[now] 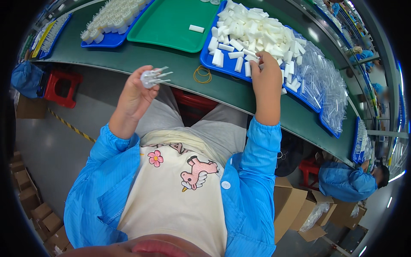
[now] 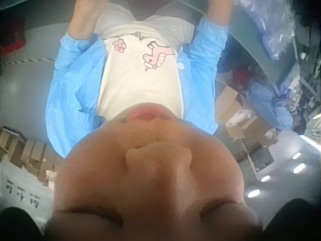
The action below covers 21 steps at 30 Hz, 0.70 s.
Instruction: Assembling small white plastic components into clear plastic tubes and organizing them.
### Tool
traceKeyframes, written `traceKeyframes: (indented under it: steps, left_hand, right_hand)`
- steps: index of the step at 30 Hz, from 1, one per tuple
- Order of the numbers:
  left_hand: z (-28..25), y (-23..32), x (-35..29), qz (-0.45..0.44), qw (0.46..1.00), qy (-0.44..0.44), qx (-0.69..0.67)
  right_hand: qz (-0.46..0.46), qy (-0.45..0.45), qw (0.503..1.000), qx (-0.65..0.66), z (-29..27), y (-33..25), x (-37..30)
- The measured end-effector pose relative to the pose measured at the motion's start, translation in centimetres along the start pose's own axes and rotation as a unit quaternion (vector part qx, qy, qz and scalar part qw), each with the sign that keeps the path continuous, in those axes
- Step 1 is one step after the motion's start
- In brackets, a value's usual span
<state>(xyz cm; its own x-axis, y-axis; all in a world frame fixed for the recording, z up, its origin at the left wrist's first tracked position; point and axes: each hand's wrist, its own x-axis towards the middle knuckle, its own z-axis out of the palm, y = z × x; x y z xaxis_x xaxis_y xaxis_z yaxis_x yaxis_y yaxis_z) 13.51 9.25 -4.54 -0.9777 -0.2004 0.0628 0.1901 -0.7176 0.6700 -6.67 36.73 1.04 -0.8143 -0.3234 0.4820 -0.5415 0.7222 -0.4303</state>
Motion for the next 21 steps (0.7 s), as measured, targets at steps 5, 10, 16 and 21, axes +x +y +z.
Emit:
traceKeyframes:
  steps: [5,10,16,21]
  left_hand:
    - [1.2,-1.5,-0.3,-0.027,0.999,-0.008,0.023]
    - [2.0,-2.2,-0.4,-0.006,0.999,-0.001,0.034]
    - [3.2,-2.1,-0.5,0.044,0.992,-0.021,0.118]
    - [3.1,-2.3,-1.0,0.064,0.983,-0.02,0.173]
  right_hand:
    - [-0.004,0.019,0.995,0.096,0.3,1.2,0.0]
    - [0.055,0.011,0.968,0.246,-0.1,0.9,-0.8]
    - [0.125,-0.007,0.827,0.548,-0.8,-2.8,-5.3]
    - [0.178,-0.073,0.789,0.584,-1.0,-5.4,-8.8]
